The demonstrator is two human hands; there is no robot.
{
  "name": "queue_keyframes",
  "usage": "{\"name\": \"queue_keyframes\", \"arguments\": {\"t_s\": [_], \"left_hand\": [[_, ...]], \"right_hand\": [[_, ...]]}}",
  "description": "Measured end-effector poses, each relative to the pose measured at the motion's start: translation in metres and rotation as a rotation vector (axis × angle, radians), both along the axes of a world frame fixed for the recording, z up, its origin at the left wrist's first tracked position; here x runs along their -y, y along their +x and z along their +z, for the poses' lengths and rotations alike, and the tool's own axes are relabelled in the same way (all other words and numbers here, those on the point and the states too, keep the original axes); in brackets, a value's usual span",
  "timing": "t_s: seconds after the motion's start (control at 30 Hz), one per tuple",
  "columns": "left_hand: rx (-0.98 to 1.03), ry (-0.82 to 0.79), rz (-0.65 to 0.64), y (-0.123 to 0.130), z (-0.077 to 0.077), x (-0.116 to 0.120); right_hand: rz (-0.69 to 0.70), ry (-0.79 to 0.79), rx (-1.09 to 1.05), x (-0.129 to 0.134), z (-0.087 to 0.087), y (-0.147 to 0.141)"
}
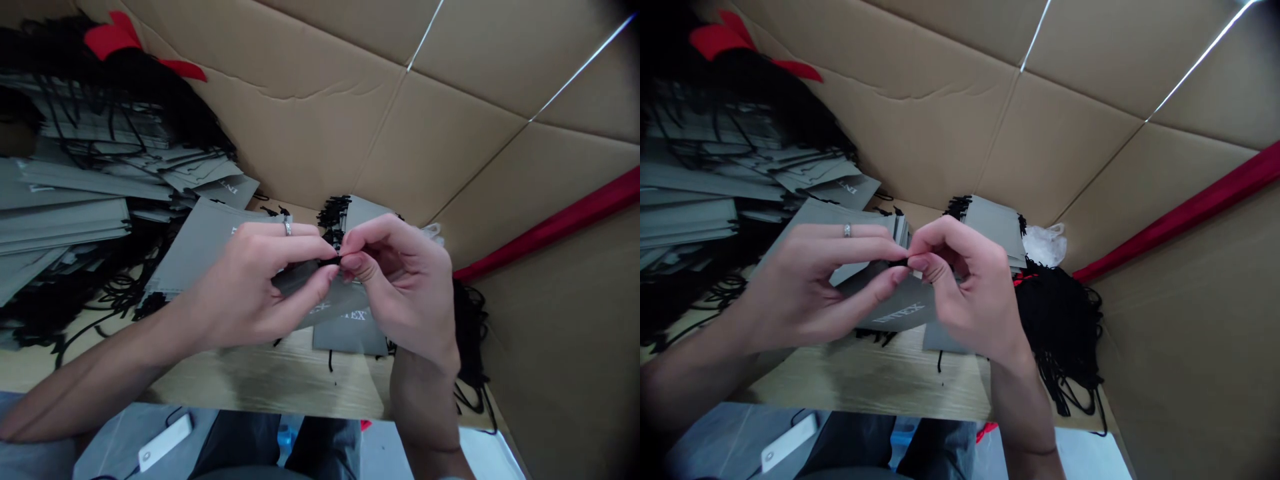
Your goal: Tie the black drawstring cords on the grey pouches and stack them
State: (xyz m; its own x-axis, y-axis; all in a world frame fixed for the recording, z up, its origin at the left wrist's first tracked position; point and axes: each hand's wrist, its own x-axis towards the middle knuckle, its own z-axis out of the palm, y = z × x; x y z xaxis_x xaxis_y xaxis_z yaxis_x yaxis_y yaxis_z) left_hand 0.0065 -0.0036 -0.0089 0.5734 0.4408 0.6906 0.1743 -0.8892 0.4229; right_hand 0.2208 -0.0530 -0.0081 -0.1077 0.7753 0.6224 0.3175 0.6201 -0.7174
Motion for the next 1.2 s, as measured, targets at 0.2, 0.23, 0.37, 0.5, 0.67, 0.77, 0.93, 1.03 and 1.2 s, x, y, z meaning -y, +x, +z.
{"name": "queue_keyframes", "arguments": {"t_s": [0.2,0.23,0.37,0.5,0.67,0.77,0.93,1.03,1.2], "left_hand": [[0.038,0.069,-0.051,0.003,-0.005,0.000],[0.028,0.064,-0.055,0.002,-0.005,-0.001],[-0.002,-0.032,-0.079,0.001,0.001,-0.004],[-0.044,-0.193,-0.074,-0.003,0.007,-0.007],[-0.083,-0.309,-0.107,-0.007,0.013,-0.007],[-0.093,-0.322,-0.103,-0.008,0.014,-0.008],[-0.142,-0.370,-0.096,-0.008,0.010,-0.009],[-0.125,-0.387,-0.093,-0.007,0.008,-0.010],[-0.102,-0.348,-0.074,-0.011,0.015,-0.011]], "right_hand": [[-0.047,0.029,-0.042,-0.004,-0.005,-0.006],[-0.037,0.022,-0.055,-0.005,-0.006,-0.006],[0.008,-0.009,-0.113,-0.008,-0.003,-0.001],[0.030,-0.053,-0.114,-0.008,0.006,0.012],[0.104,-0.086,-0.037,-0.006,0.011,0.026],[0.138,-0.059,0.019,-0.006,0.007,0.028],[0.086,0.047,0.094,-0.008,0.004,0.021],[0.013,0.088,0.141,-0.006,0.005,0.016],[0.010,0.057,0.137,-0.005,0.006,0.017]]}}
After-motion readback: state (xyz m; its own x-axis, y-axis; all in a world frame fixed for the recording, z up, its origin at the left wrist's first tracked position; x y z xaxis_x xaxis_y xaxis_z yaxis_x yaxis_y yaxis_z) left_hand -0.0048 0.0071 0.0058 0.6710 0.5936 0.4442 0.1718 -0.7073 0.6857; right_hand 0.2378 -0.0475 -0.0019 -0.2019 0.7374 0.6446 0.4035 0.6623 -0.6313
